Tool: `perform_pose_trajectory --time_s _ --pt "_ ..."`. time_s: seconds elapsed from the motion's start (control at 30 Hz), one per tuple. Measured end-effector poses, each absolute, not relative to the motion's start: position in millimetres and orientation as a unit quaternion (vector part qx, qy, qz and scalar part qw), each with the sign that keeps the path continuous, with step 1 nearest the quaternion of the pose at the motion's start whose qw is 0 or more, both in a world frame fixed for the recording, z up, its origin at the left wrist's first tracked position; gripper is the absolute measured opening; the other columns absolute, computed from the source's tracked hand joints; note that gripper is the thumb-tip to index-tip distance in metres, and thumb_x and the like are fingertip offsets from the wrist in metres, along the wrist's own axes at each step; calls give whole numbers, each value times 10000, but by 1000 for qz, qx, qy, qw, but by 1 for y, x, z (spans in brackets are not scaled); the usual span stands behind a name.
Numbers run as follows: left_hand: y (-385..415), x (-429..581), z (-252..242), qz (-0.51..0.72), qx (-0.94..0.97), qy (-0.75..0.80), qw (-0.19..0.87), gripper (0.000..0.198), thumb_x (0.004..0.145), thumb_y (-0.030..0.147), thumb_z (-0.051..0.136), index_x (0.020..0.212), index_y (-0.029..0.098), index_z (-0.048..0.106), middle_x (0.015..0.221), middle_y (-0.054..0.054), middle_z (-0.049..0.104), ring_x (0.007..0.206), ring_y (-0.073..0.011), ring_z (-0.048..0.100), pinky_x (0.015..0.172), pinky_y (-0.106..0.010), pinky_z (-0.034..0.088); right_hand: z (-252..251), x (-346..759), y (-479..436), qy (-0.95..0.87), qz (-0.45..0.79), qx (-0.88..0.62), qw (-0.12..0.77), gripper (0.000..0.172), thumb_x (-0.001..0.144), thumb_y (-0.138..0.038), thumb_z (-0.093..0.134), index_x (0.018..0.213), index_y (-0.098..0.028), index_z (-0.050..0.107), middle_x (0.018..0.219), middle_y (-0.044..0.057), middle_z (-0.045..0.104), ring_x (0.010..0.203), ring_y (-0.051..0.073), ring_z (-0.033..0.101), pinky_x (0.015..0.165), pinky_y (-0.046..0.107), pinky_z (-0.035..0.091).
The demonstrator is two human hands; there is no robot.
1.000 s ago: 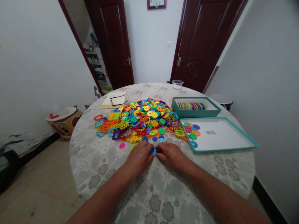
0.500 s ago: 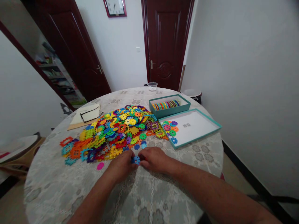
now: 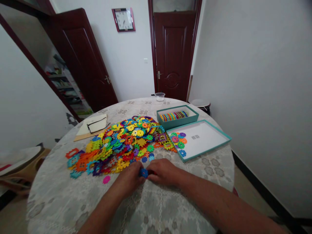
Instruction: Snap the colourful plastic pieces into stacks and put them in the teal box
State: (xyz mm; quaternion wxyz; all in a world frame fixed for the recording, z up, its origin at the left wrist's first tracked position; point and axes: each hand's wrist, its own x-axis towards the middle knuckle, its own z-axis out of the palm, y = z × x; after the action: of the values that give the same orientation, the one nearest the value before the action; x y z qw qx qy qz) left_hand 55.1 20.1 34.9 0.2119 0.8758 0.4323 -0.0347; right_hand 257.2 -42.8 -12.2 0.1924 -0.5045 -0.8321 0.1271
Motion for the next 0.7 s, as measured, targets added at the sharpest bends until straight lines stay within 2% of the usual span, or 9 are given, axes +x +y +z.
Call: perform_pose_trajectory --time_s 0.23,0.53,0.7 --pt "21 57 25 -48 886 425 178 116 873 252 599 982 222 624 1034 -59 723 920 -217 694 727 -282 448 -7 258 -46 -839 127 -496 184 154 982 -329 627 1087 -236 689 981 21 712 895 170 618 737 257 383" --pt "19 52 18 -28 898 394 195 195 889 250 577 1073 222 634 1139 -102 721 1039 -277 708 833 -342 508 -17 257 -47 -831 130 -511 174 132 975 -274 596 1081 -241 668 918 21 664 854 170 601 742 260 393" --pt "14 55 18 -29 899 388 201 247 912 163 487 1099 192 646 1170 -137 712 1076 -288 705 873 -365 514 -17 255 -48 -828 130 -518 173 114 987 -273 569 1036 -237 666 895 18 653 835 166 600 729 263 392"
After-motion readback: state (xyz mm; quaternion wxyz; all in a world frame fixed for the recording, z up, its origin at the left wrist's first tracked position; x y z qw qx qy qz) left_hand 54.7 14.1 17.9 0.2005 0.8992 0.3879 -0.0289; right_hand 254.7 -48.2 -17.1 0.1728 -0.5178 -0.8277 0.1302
